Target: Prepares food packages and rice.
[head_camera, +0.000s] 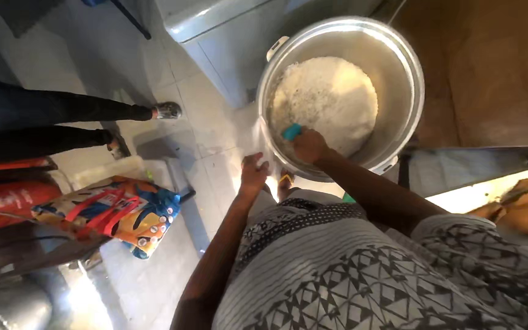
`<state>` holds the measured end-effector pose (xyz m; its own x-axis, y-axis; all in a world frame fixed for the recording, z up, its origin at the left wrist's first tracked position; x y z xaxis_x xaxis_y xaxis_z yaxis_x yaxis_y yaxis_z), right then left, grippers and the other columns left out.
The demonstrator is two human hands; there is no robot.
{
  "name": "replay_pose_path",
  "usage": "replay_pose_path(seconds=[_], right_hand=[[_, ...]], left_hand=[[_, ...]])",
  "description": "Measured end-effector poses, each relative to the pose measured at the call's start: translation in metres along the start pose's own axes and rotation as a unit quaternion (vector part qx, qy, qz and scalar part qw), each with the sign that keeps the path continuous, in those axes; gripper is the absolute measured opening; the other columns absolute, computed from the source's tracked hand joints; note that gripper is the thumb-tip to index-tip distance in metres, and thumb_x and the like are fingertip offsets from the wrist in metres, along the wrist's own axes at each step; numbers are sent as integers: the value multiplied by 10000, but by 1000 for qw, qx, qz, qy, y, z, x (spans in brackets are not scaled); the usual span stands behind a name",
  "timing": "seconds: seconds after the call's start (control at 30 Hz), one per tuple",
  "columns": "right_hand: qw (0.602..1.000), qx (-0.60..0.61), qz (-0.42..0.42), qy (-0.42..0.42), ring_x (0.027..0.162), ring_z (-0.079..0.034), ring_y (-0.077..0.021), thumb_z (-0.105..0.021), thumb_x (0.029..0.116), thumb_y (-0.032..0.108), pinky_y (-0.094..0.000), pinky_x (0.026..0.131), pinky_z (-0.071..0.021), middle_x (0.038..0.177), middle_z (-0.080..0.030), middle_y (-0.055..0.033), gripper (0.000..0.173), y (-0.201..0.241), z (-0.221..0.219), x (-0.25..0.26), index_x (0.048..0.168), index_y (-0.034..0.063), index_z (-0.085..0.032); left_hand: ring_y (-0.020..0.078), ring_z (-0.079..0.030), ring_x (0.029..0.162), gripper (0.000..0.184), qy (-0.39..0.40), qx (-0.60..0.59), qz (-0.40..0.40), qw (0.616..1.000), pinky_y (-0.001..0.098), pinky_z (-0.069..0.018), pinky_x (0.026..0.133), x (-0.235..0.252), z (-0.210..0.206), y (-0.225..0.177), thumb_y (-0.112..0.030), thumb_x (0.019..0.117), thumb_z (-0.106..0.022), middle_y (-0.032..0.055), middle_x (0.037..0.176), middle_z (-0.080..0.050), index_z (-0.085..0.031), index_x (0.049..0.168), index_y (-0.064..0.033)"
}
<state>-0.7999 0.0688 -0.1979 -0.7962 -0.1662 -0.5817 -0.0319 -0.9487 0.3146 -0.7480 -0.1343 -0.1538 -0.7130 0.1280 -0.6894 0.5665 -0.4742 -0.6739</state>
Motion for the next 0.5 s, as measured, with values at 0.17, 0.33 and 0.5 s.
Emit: replay_pose_path(seconds=[0.17, 0.33, 0.5], right_hand=[[997, 65, 7, 39, 1213, -607, -459, -502, 1068, 216, -652, 1003, -478, 1252, -656, -271, 338, -7, -1, -2, 1133, -25, -729], [978, 192, -54, 68, 1155, -636, -438, -563, 1055, 331, -665, 991, -458, 1150, -703, -253, 400, -20, -12, 4, 1077, -25, -746], [961, 233, -90, 116, 1132, -628, -425, -536, 1075, 305, -635, 997, -453, 1204, -673, -269, 402, -38, 1, 11, 1200, -41, -698]], left_hand=[[316, -606, 1221, 501, 26, 96, -42, 994, 550, -549, 934, 7, -22, 0, -332, 1053, -551, 137, 1576, -402, -463, 1526, -194], [311, -629, 1133, 526, 30, 86, -48, 995, 517, -560, 890, 2, -22, -11, -203, 1024, -599, 155, 1552, -412, -455, 1526, -139], [326, -610, 1199, 530, 32, 55, -71, 995, 506, -549, 942, 15, -24, -1, -165, 1009, -609, 187, 1573, -387, -471, 1517, -104]])
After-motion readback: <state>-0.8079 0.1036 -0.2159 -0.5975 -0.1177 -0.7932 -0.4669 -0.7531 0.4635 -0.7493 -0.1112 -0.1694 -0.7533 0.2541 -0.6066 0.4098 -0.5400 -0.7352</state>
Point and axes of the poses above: each hand's wrist, its own x-axis towards the middle knuckle, its own z-axis out of the back of the hand, y = z × x, the point moved 6 cm from there along x, towards the middle knuckle
